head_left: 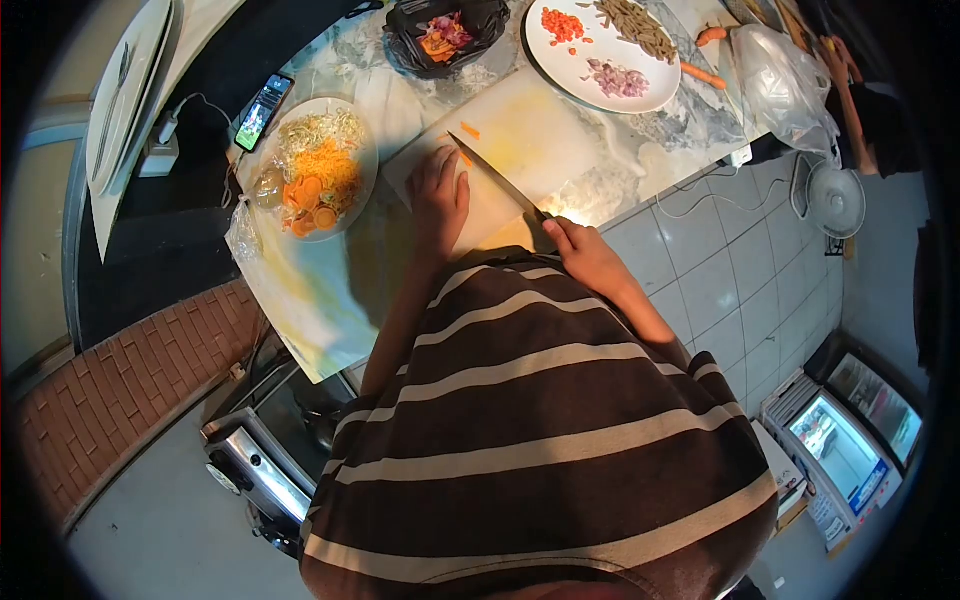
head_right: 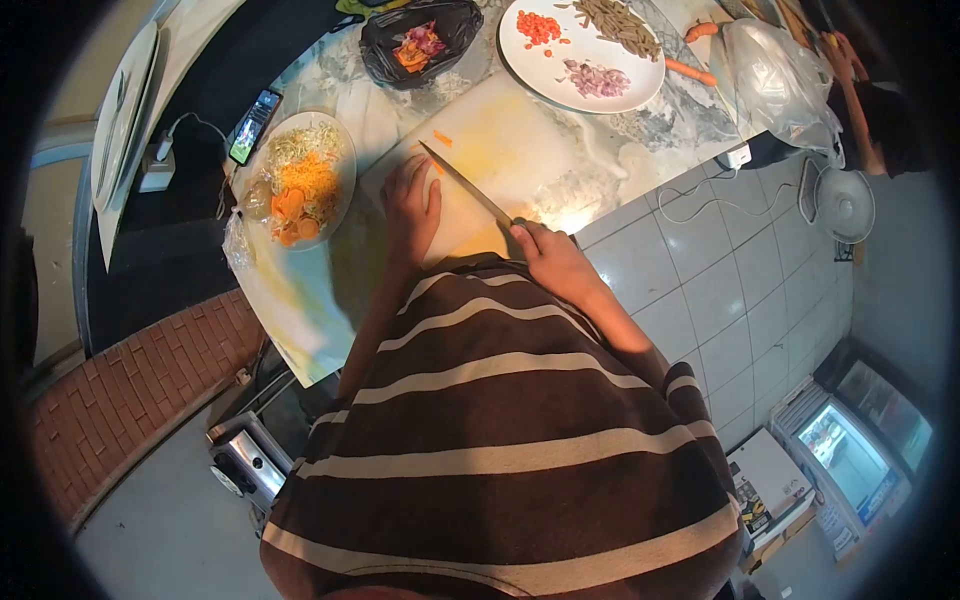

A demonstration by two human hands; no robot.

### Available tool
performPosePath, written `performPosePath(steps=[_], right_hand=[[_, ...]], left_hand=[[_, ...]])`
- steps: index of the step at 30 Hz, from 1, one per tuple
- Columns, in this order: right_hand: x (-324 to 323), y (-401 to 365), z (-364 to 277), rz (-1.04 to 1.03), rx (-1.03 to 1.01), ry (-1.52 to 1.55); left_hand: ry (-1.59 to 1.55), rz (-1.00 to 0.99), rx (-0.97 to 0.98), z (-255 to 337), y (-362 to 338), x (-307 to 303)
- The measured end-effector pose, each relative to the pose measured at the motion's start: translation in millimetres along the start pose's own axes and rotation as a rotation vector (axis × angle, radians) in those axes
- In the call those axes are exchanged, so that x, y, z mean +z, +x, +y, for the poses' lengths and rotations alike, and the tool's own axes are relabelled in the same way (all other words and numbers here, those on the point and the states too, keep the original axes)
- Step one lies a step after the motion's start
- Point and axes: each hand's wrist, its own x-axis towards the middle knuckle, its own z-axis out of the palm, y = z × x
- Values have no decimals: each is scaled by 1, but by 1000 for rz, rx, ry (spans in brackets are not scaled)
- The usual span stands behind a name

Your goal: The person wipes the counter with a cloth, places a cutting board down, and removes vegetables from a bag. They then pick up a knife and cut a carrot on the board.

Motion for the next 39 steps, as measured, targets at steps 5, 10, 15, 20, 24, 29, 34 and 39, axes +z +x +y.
performPosePath(steps=[5,10,15,20,24,29,34,39], right_hand=[[6,-5,8,50,-64,6],[5,-4,6,34,8,-45],[3,-8,3,93,-6,-74],[3,-9,2,36,-18,-113],[6,-6,4,57,-6,-115],[7,-5,-2,-5,39,-106],[20,0,21,88,-83,41],[6,9,25,-113,12,227]], left_hand=[[17,36,2,1,-4,2],[-27,40,2,3,-3,-2],[-28,52,4,1,-4,0],[-55,86,12,-3,-6,1],[-127,71,5,-3,-9,-3],[-129,30,20,3,-13,-12],[-116,28,31,3,-15,-11],[-114,7,26,5,-14,-14]])
